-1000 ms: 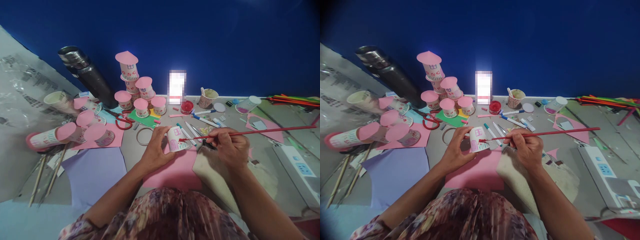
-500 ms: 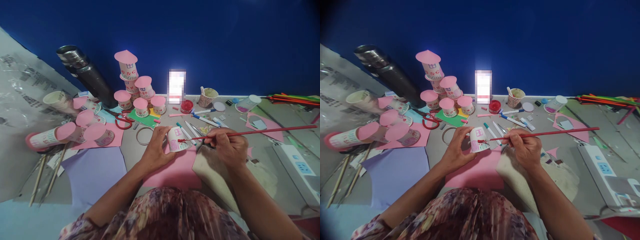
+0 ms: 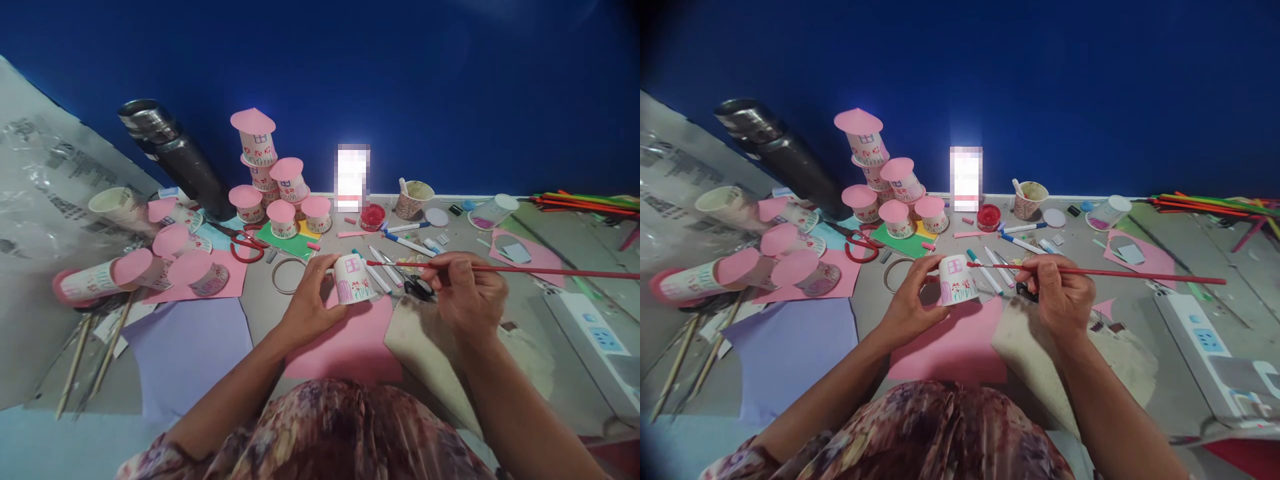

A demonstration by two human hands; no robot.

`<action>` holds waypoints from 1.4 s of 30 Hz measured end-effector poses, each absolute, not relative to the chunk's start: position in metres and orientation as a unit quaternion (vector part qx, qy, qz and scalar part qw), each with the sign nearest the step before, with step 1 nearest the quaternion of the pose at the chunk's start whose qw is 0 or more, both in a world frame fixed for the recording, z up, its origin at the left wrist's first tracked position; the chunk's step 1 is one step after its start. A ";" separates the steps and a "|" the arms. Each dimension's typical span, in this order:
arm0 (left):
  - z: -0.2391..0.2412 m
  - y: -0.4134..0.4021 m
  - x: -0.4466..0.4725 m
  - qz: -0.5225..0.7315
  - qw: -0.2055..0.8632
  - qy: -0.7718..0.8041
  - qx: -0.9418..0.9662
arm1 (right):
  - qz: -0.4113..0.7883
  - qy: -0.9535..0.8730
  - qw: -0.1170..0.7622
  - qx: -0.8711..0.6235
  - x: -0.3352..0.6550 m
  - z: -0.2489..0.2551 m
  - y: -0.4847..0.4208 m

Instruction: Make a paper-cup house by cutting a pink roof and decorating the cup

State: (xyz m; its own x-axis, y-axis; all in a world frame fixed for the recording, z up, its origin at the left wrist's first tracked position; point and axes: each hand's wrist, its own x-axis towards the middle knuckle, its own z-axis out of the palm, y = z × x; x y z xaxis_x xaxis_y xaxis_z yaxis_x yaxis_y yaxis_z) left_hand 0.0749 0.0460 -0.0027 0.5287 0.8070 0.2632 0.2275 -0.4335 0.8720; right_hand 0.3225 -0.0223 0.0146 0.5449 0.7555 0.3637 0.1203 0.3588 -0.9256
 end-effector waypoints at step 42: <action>0.007 0.048 0.083 0.352 0.545 0.436 0.624 | 0.176 -0.361 0.790 -0.464 0.347 0.087 0.097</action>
State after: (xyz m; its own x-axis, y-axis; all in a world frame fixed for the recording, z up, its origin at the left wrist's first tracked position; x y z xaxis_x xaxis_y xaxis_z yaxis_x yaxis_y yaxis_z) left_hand 0.0829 0.0478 0.0074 0.3720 0.9276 -0.0345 0.1598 -0.0274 0.9868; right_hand 0.3467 0.0971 0.0869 0.6778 0.6122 0.4072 0.0573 0.5081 -0.8594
